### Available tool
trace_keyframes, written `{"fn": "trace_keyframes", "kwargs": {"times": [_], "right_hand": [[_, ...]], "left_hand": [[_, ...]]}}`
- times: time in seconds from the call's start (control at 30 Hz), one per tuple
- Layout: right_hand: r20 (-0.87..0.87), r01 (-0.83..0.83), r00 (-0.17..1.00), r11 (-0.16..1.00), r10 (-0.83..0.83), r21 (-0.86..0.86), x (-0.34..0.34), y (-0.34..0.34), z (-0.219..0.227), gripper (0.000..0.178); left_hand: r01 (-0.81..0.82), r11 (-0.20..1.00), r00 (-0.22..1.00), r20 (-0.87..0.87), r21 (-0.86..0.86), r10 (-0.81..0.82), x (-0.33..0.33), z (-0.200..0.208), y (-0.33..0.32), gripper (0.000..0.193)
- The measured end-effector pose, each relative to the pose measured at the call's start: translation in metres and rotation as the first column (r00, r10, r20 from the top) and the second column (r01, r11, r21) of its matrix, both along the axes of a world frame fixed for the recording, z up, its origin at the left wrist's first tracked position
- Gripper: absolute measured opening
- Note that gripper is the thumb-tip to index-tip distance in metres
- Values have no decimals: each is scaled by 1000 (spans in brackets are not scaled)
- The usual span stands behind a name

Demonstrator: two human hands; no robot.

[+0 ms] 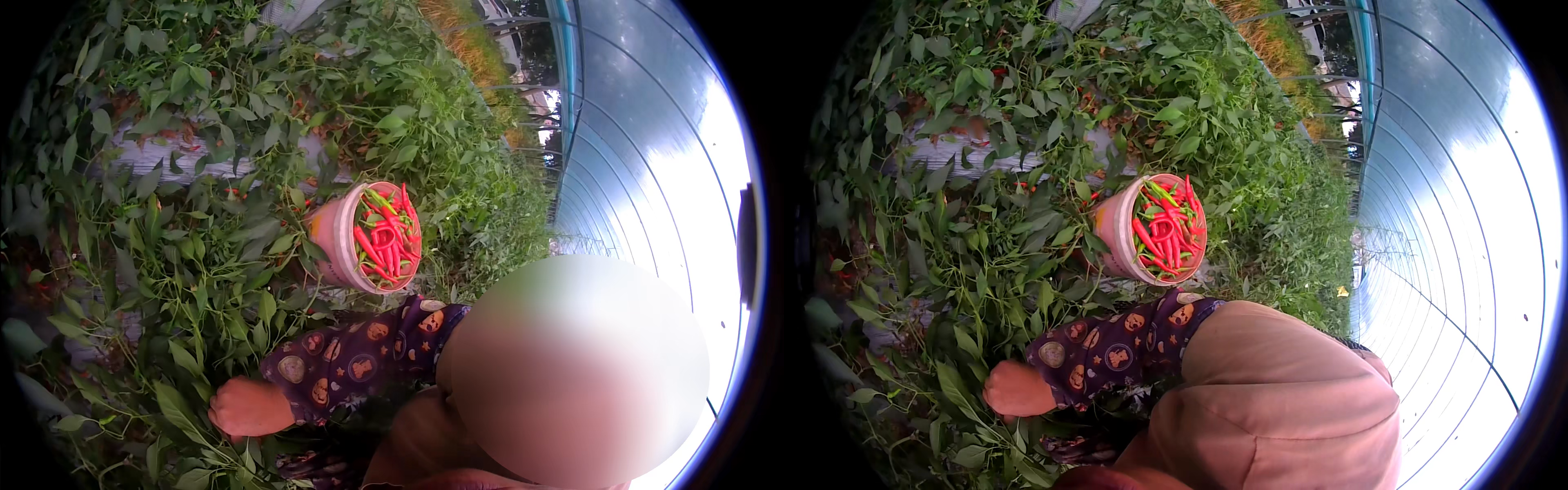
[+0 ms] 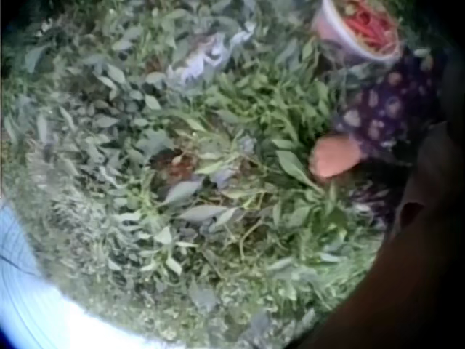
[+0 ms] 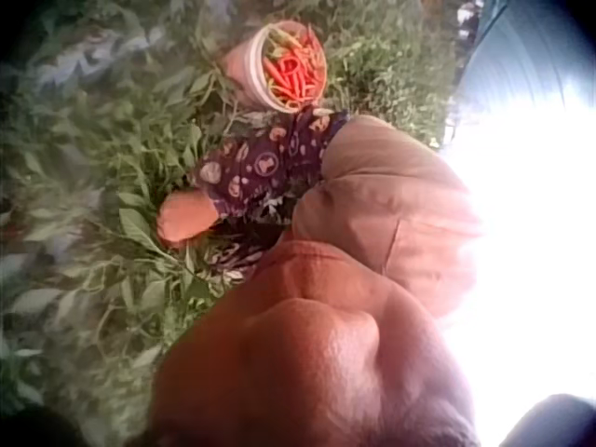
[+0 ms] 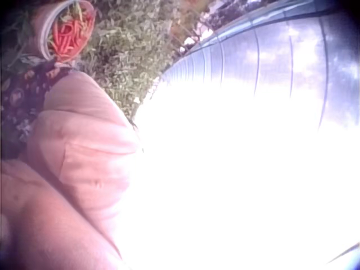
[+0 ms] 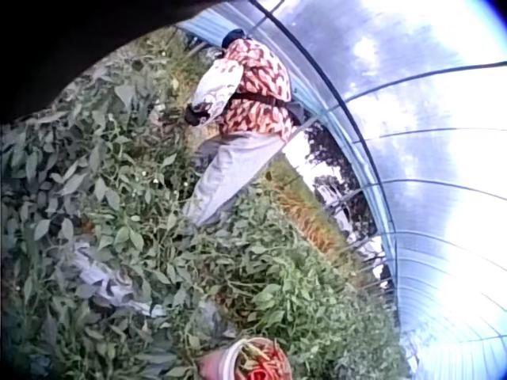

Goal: The person harvests peppers by hand and using shears, placing them into a white bucket. The person reaches into the plants, selects ripe peppers, cuts or pulls them, and drops them into the bucket filled with red and green peppers.

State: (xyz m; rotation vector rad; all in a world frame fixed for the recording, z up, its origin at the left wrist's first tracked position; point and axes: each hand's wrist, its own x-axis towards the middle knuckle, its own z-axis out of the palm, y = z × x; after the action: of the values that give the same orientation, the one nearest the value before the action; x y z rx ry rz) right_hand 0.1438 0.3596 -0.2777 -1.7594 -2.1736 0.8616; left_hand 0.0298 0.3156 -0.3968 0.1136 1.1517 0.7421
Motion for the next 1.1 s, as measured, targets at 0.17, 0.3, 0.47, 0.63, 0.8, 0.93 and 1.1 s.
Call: {"fn": "trace_keyframes", "kwargs": {"times": [0.17,0.3,0.47,0.63,0.8,0.93,1.1], "right_hand": [[-156,-216,973,920,173,-326,22,20,8,27],[-470,-446,868,665,159,-599,34,39,16,19],[-516,-285,496,431,-698,-856,68,20,36,22],[454,326,798,917,-396,228,243,-57,65,17],[691,544,490,806,-531,233,394,-171,90,19],[522,704,542,695,-659,146,425,-236,43,34],[316,909,409,414,-856,-56,434,-242,27,47]], "left_hand": [[25,1000,1000,-7,12,-25,-3,-2,-4,37],[52,999,998,-22,9,-52,-6,-1,-7,36],[73,997,997,-16,0,-73,-17,-3,-11,36],[75,997,996,-57,1,-75,-39,-2,-17,36],[32,999,998,-53,-14,-33,-43,8,-23,37],[-59,998,996,-62,-29,57,-41,10,-45,39],[-163,986,983,-88,-16,161,-25,0,-81,41]]}}
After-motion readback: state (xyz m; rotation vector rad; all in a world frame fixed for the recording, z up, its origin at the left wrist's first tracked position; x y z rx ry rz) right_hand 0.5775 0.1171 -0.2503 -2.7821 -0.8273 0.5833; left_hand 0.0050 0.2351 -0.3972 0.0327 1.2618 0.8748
